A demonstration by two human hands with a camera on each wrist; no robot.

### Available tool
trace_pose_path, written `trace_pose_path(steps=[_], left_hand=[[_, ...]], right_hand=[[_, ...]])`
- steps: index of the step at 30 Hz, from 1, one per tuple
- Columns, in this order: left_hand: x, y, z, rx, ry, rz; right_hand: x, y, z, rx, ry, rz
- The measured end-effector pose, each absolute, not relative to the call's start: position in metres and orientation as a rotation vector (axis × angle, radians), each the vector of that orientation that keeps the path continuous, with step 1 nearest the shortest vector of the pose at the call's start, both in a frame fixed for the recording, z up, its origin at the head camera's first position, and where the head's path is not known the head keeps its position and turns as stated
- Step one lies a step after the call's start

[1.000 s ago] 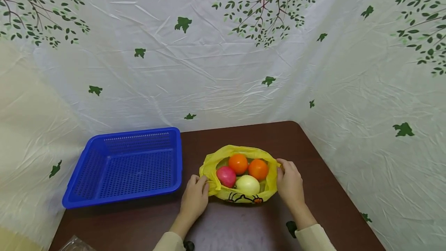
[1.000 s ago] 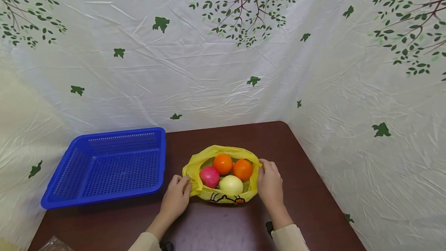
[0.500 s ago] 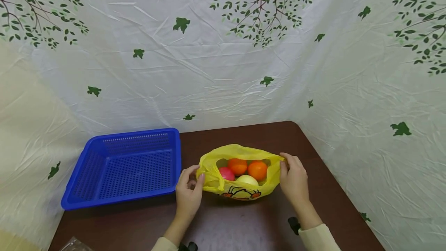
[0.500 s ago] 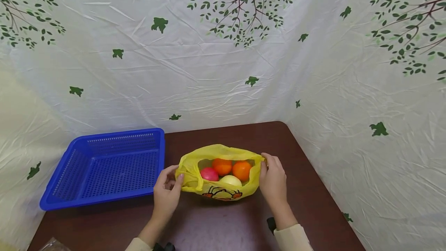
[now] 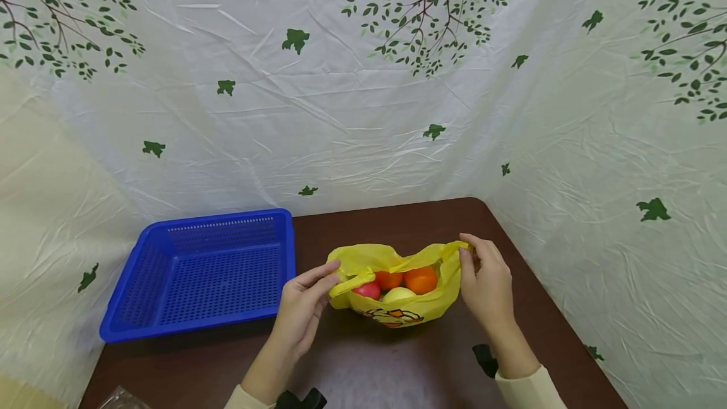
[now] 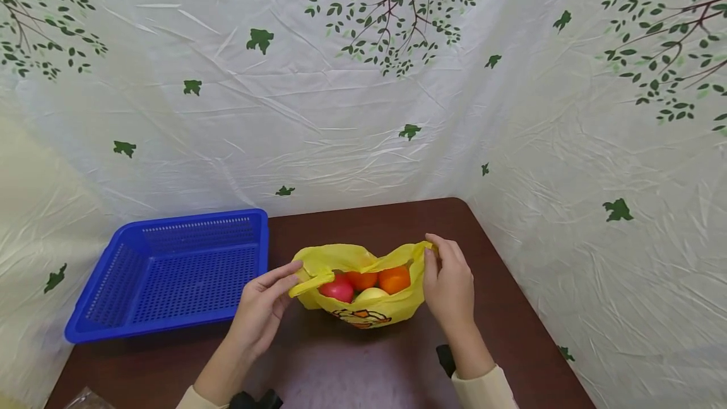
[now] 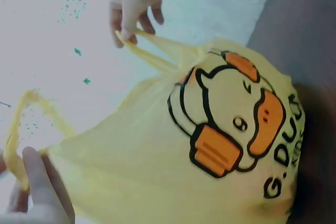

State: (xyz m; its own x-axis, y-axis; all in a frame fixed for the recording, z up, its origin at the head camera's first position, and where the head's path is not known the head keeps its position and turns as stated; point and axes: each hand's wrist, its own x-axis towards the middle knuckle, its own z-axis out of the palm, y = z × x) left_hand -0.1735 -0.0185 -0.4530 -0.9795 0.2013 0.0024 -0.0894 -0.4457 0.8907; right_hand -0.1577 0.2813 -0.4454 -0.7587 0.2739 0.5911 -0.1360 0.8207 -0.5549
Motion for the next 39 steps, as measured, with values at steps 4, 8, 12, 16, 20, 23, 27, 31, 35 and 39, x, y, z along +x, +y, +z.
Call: trace_pose_path(steps=[4, 8, 12, 16, 20, 23, 27, 31, 35, 39], left_hand=[[-0.173, -0.024, -0.449, 0.280, 1.661, 2.408], [-0.172, -0.024, -0.450, 0.359, 2.373, 2.215], [-0.169, -0.022, -0.445, 0.363, 2.834, 1.998], [-0.165, -0.022, -0.435, 0.431, 2.696, 2.062], [-0.159, -0.019, -0.425, 0.536, 2.610, 2.081], [-0.157, -0.016, -0.420, 0.673, 2.813, 1.985], [-0.157, -0.012, -0.414, 0.895, 3.146, 1.829], [-0.158, -0.004, -0.404, 0.982, 2.996, 1.848], [-0.163, 0.005, -0.397, 0.738, 2.678, 1.848], [-0.171, 0.015, -0.393, 0.592, 2.458, 1.729]], right_hand=[[-0.154, 0.277, -0.435, -0.055, -2.283, 0.760], [-0.152, 0.275, -0.426, -0.011, -2.257, 0.751], [-0.150, 0.273, -0.419, 0.021, -2.246, 0.758], [-0.146, 0.272, -0.411, 0.041, -2.264, 0.778], [-0.143, 0.271, -0.404, 0.104, -2.276, 0.771], [-0.141, 0.271, -0.399, 0.171, -2.268, 0.758], [-0.138, 0.270, -0.392, 0.274, -2.269, 0.774], [-0.135, 0.269, -0.386, 0.370, -2.323, 0.785], [-0.132, 0.269, -0.382, 0.513, -2.377, 0.797], [-0.131, 0.263, -0.379, 0.698, -2.389, 0.834]])
